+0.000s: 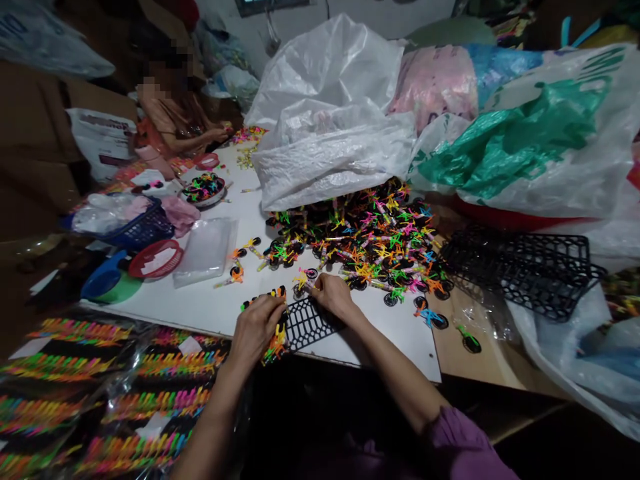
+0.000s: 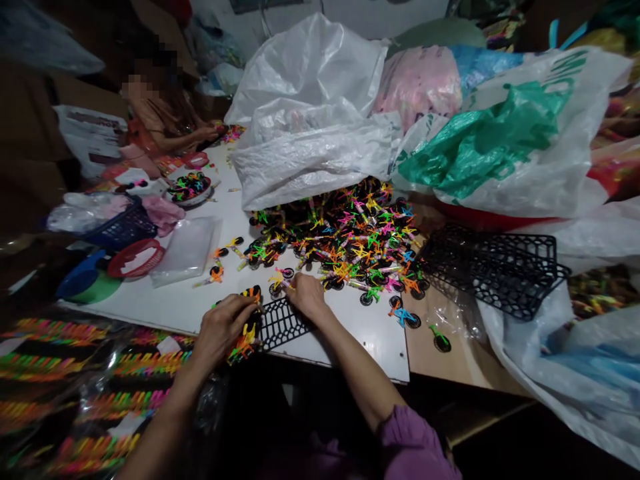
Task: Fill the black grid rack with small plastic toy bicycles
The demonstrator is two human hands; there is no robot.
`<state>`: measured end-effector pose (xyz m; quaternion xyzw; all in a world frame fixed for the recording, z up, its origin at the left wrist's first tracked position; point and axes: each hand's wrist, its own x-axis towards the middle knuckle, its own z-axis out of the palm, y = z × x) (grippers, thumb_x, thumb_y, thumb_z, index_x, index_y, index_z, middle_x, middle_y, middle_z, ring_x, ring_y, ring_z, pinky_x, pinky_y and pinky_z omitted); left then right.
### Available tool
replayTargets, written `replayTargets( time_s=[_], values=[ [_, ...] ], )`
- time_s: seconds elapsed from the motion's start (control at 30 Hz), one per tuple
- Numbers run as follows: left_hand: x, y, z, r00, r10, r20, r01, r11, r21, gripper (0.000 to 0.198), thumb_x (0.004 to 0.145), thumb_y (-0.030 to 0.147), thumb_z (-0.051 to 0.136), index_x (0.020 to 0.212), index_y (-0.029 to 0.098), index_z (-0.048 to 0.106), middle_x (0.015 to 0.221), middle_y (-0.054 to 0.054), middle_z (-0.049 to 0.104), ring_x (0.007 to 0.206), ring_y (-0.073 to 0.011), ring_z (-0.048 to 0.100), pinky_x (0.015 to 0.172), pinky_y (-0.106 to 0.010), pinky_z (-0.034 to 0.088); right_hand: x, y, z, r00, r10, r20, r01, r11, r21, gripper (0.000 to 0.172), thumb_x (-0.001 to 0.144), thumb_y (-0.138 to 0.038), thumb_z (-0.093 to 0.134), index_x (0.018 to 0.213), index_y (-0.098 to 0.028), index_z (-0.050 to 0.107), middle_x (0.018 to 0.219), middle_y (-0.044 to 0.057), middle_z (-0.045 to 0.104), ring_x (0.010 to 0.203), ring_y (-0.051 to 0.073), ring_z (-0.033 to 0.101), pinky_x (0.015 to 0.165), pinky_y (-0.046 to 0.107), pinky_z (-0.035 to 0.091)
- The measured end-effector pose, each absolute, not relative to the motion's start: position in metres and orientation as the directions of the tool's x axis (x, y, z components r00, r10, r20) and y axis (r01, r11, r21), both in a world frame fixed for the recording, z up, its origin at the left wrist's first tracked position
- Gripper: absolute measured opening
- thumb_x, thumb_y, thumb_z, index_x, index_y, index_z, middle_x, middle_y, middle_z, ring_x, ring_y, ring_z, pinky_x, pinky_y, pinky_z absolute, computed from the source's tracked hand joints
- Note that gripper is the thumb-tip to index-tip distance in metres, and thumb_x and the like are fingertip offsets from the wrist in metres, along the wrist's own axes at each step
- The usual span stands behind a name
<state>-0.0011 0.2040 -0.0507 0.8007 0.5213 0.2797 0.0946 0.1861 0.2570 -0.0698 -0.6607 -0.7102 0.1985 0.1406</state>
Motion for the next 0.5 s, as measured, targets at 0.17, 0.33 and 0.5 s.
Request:
replayTargets(
  time_s=[0.17, 0.33, 0.5],
  values=[
    [-0.003, 0.219, -0.046, 0.256, 0.908, 0.331, 0.799, -0.392, 0.456, 0.027, 0.087, 0.037, 0.043, 0.091, 0.018, 0.062, 0.087, -0.005, 0.063, 0.081, -0.0160, 0.059, 0.075, -0.028, 0.045, 0.197, 0.238, -0.064, -0.120, 0.982, -0.146, 0.646, -0.035, -0.762, 0.015, 0.073, -0.029, 0.064, 0.082, -0.017, 0.061, 0.067, -0.002, 0.062, 0.060, 0.010, 0.054, 0.055, 0.019, 0.033],
    [0.000, 0.222, -0.028, 0.110, 0.908, 0.404, 0.723, -0.352, 0.595, 0.033, 0.077, 0.044, 0.057, 0.100, 0.020, 0.062, 0.100, -0.005, 0.061, 0.094, -0.0182, 0.057, 0.085, -0.031, 0.043, 0.199, 0.217, -0.044, -0.181, 0.983, -0.034, 0.566, 0.076, -0.821, 0.012, 0.070, -0.026, 0.066, 0.074, -0.016, 0.059, 0.060, -0.006, 0.055, 0.054, 0.008, 0.047, 0.052, 0.018, 0.029],
    [0.030, 0.214, -0.013, 0.139, 0.988, 0.065, 0.381, -0.114, 0.918, 0.056, 0.065, 0.046, 0.068, 0.112, 0.017, 0.057, 0.091, -0.005, 0.064, 0.081, -0.0177, 0.060, 0.073, -0.031, 0.048, 0.202, 0.197, -0.025, -0.294, 0.956, 0.008, 0.501, 0.161, -0.850, 0.015, 0.070, -0.028, 0.066, 0.072, -0.016, 0.057, 0.061, -0.006, 0.052, 0.054, 0.007, 0.044, 0.051, 0.018, 0.027]
  ],
)
